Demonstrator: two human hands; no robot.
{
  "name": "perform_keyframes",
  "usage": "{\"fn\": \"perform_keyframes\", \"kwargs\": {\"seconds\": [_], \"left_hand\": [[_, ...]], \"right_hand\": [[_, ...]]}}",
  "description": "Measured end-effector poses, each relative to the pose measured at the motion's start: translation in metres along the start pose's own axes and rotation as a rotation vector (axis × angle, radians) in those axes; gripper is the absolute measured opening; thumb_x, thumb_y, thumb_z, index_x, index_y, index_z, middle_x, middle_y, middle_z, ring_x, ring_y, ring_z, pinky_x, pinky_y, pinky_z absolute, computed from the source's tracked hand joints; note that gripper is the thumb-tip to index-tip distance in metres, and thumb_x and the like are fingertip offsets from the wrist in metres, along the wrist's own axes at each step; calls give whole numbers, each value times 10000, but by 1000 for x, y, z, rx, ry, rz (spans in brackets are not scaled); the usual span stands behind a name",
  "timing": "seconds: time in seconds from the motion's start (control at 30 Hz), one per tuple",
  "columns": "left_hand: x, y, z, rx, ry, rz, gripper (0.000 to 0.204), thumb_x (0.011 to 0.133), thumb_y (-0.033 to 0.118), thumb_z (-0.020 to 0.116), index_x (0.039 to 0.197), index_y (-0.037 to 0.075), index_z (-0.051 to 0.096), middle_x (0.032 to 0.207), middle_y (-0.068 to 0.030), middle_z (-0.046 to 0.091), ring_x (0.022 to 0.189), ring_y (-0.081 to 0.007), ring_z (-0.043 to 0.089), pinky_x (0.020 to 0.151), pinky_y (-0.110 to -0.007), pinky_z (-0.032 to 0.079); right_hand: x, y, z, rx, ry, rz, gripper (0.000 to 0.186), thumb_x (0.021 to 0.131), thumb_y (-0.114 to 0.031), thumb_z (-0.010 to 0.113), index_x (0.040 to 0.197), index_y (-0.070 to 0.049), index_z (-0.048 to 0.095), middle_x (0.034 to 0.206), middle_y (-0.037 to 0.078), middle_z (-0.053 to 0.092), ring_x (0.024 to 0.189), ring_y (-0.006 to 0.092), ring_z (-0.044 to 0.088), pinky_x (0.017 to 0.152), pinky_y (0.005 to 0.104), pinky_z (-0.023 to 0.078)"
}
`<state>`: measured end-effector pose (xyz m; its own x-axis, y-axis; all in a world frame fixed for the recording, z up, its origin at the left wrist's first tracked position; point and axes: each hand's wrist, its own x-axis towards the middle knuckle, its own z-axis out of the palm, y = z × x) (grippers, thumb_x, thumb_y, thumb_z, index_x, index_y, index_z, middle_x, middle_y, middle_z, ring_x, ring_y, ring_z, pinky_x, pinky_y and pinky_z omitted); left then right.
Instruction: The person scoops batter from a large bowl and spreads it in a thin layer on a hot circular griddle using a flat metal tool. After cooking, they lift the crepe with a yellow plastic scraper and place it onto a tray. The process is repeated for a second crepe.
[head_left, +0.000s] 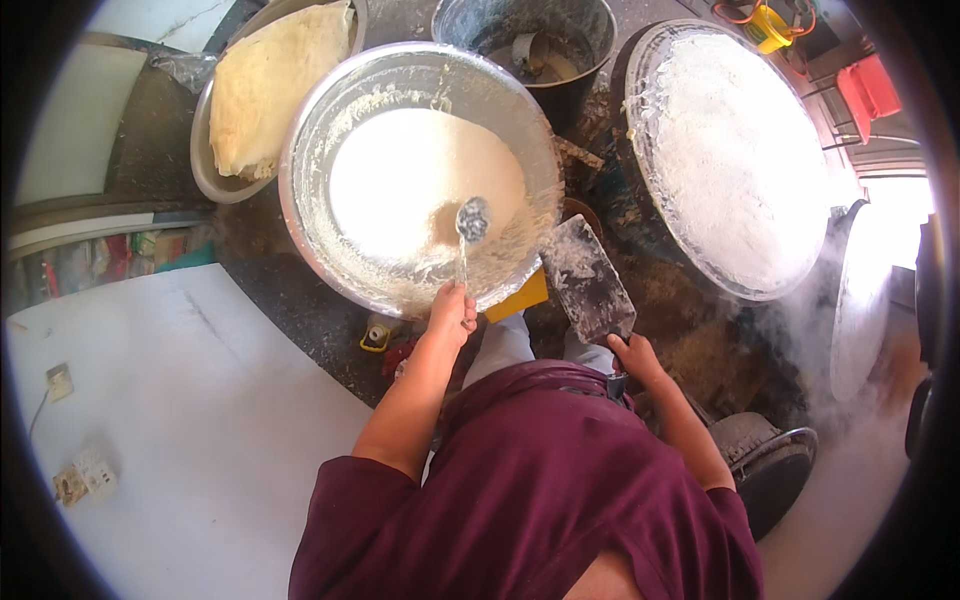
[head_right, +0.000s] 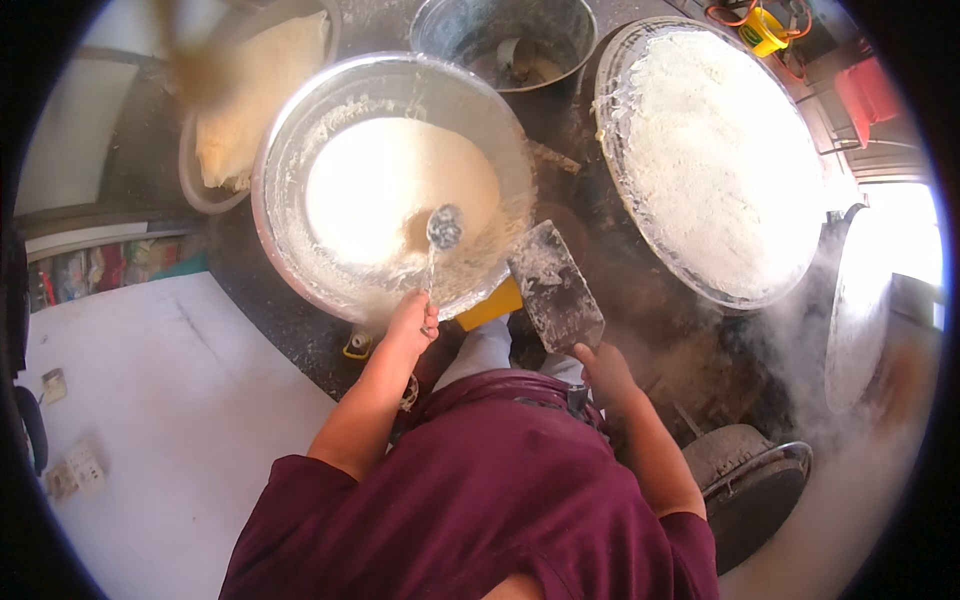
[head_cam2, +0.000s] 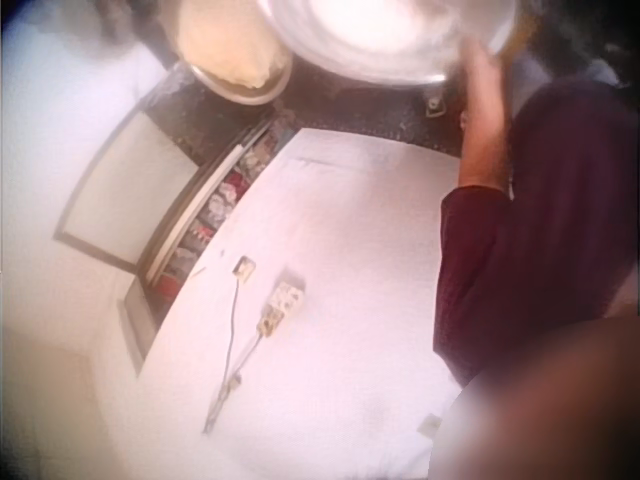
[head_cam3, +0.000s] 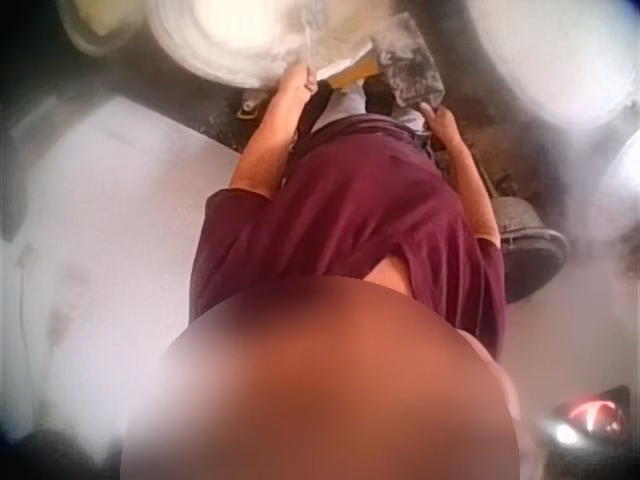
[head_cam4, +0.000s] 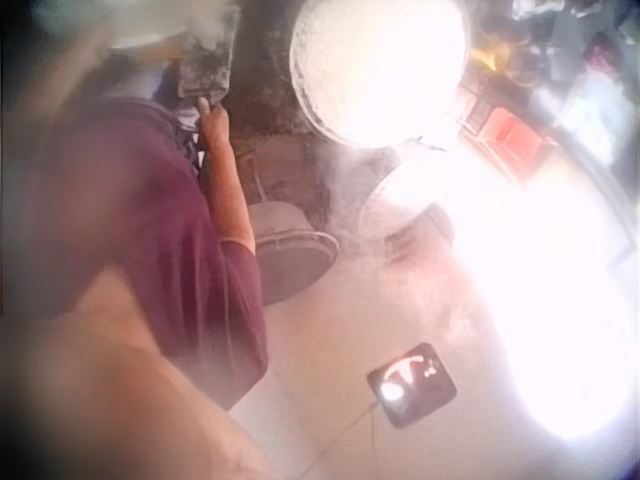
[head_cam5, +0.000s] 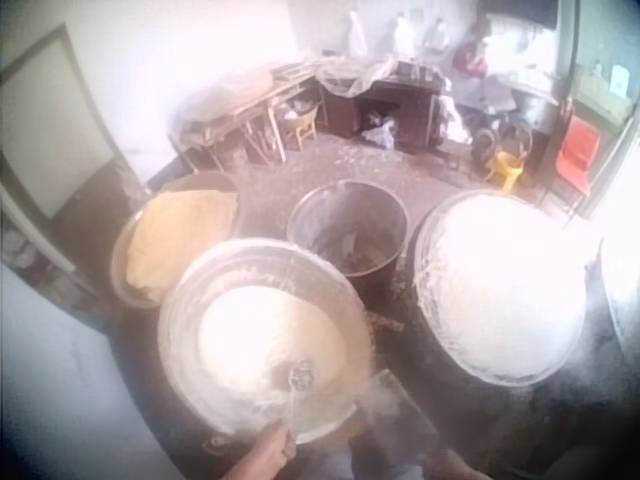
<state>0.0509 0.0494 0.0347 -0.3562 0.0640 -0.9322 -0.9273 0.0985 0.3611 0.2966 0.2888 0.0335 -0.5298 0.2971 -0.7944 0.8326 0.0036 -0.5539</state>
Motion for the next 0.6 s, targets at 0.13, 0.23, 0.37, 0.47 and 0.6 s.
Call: {"fn": "perform_keyframes", "kwargs": {"seconds": [0.13, 0.23, 0.37, 0.47, 0.6], "left_hand": [[6, -14, 27, -154, 101, -92, 122, 918, 214, 374, 1033, 182, 398, 691, -30, 455, 476, -103, 406, 410, -261, 309], [18, -15, 49, -241, 202, -98, 129, 914, 208, 374, 1035, 173, 402, 714, -48, 475, 484, -110, 420, 420, -260, 318], [43, -12, 76, -270, 305, -113, 89, 914, 214, 381, 945, 136, 412, 664, -35, 488, 444, -108, 404, 422, -245, 314], [69, 4, 89, -327, 211, -132, 130, 920, 228, 370, 846, 125, 400, 636, -12, 474, 425, -97, 382, 414, -244, 281], [95, 16, 88, -492, -12, -189, 199, 931, 250, 361, 774, 129, 385, 593, 21, 440, 400, -77, 344, 406, -247, 233]], "right_hand": [[3, -5, -21, 0, -46, -42, 415, 874, -371, 497, 811, 35, 555, 566, 83, 562, 465, 173, 561, 468, 312, 439], [8, -13, -44, -21, -69, -62, 420, 877, -383, 491, 828, 31, 539, 573, 90, 569, 458, 179, 567, 476, 316, 447], [12, -24, -68, -150, -73, -102, 439, 875, -400, 495, 812, 32, 534, 575, 93, 574, 465, 181, 575, 473, 318, 449], [15, -33, -71, -207, -60, -84, 442, 876, -399, 495, 797, 34, 537, 570, 93, 574, 462, 183, 576, 476, 320, 452], [14, -43, -58, -139, -22, -10, 424, 887, -373, 490, 778, 34, 539, 543, 90, 562, 437, 174, 564, 455, 318, 449]]}}
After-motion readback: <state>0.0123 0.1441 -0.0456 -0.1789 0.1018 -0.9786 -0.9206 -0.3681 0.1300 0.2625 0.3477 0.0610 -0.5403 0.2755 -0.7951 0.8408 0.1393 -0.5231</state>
